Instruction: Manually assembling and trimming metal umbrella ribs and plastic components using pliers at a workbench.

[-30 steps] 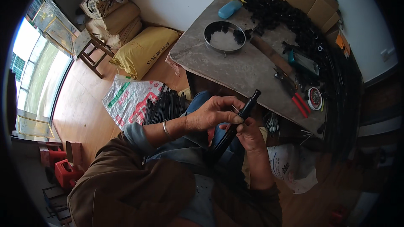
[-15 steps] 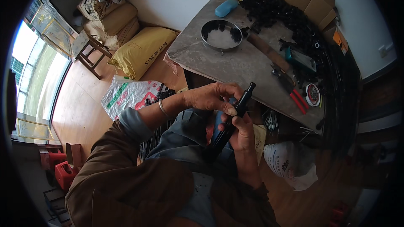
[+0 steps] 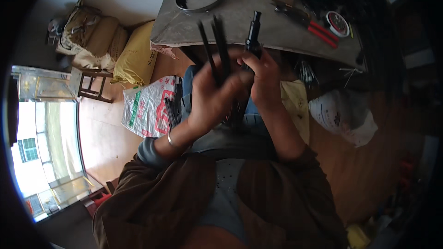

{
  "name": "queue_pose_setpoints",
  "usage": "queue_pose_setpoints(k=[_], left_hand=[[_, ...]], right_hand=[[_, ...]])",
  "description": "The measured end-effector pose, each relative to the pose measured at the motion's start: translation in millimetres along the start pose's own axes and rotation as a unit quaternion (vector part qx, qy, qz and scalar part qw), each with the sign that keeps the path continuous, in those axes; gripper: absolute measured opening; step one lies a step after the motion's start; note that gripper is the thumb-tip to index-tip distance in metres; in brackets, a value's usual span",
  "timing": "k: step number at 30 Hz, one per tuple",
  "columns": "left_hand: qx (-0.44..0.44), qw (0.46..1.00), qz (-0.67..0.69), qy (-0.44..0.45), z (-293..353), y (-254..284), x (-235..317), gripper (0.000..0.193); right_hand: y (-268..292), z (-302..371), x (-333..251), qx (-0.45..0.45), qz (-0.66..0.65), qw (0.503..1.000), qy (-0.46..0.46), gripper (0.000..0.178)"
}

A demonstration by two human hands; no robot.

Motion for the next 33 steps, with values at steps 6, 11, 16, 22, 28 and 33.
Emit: queue_pose_setpoints(k=[6,11,16,22,28,33], left_hand=[[0.049,0.990,-0.129,0.040,-45,17,-24,0.031],[0.035,0.987,-0.149,0.045,-46,24,-19,0.031],[0.031,0.996,-0.030,0.073,-46,24,-21,0.022],[0.041,0.998,-0.022,0.053,-40,27,-27,0.024],[0.047,0.998,-0.016,0.043,-30,25,-21,0.025],[0.030,0.996,-0.083,0.020,-27,25,-16,0.025]], right_hand=[[-25,2,-7,0.133,-0.192,0.963,-0.138,0.031],[-31,11,-10,0.101,-0.114,0.986,-0.070,0.032],[-13,12,-16,0.082,0.042,0.995,0.024,0.030],[0,5,-35,-0.006,0.112,0.991,-0.071,0.023],[11,-6,-21,-0.110,0.069,0.961,-0.246,0.020],[13,-4,4,-0.115,-0.148,0.937,-0.295,0.027]])
Point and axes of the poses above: each hand's wrist, its own z-axis away from the middle knuckle, its own y-axis out of the back of the hand, x = y × z, the point moved 2 cm from there along -z, towards the middle knuckle, and after that the axes turned 8 degrees about -z, right-handed, at the moved point
